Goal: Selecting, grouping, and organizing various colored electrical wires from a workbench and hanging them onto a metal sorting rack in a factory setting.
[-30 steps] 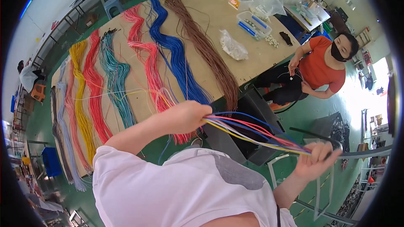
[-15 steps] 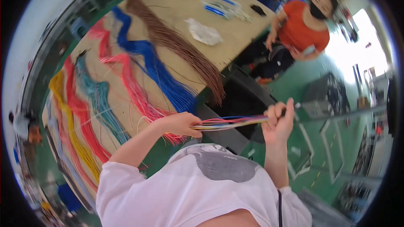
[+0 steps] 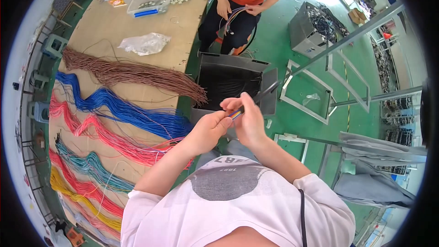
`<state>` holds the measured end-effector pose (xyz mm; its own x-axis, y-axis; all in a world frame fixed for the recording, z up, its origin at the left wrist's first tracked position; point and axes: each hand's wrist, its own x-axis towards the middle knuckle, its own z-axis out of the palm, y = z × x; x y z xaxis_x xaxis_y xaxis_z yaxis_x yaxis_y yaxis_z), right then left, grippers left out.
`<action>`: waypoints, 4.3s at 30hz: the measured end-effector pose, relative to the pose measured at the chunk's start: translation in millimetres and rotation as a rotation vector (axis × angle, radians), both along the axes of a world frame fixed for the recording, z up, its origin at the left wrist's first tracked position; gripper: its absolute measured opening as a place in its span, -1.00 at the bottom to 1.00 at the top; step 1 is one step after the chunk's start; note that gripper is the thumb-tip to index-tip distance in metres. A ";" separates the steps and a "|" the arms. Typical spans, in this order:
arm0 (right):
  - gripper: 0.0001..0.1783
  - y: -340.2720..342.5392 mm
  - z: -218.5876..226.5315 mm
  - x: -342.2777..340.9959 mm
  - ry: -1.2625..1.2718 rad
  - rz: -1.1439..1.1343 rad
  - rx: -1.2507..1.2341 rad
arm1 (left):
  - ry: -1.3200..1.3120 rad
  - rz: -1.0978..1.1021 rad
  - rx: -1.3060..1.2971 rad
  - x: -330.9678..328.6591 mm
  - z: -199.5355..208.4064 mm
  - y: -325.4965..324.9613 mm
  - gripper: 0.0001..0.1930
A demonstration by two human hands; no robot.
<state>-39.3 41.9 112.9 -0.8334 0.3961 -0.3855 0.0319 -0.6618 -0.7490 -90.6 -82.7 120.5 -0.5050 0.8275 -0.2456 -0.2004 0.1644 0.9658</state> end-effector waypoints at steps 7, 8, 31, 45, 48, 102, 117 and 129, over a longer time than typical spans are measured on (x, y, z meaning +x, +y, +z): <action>-0.67 62.0 -4.8 -16.4 0.268 0.056 -0.606 | 0.053 0.001 -0.206 4.7 -7.1 -7.5 -0.81; -0.64 63.0 -23.2 -13.7 0.243 0.029 -0.505 | 0.052 -0.005 -0.211 3.7 -4.6 -4.7 -0.81; -0.60 52.9 -51.3 -82.1 -0.106 -0.098 -0.884 | 0.400 0.050 -0.491 -34.4 -30.5 5.9 -0.82; -0.55 11.8 -44.5 -91.3 -0.070 0.113 -0.772 | 0.402 -0.065 -0.597 -47.6 -12.9 -14.6 -0.84; -0.56 22.3 -42.5 -94.8 -0.050 0.093 -0.829 | 0.258 -0.023 -0.609 -48.0 -15.4 -26.3 -0.86; -0.74 162.6 -89.1 -98.2 0.048 -0.294 -0.899 | 0.242 0.249 -0.710 -42.0 -25.9 -46.6 -0.89; -0.65 121.1 -76.2 -109.5 -0.010 -0.230 -0.799 | 0.408 0.154 -0.821 -44.5 -52.0 -60.0 -0.84; -0.76 55.8 -108.5 -97.8 -0.098 0.263 -0.859 | 0.419 0.221 -0.946 -39.1 -60.2 -53.7 -0.84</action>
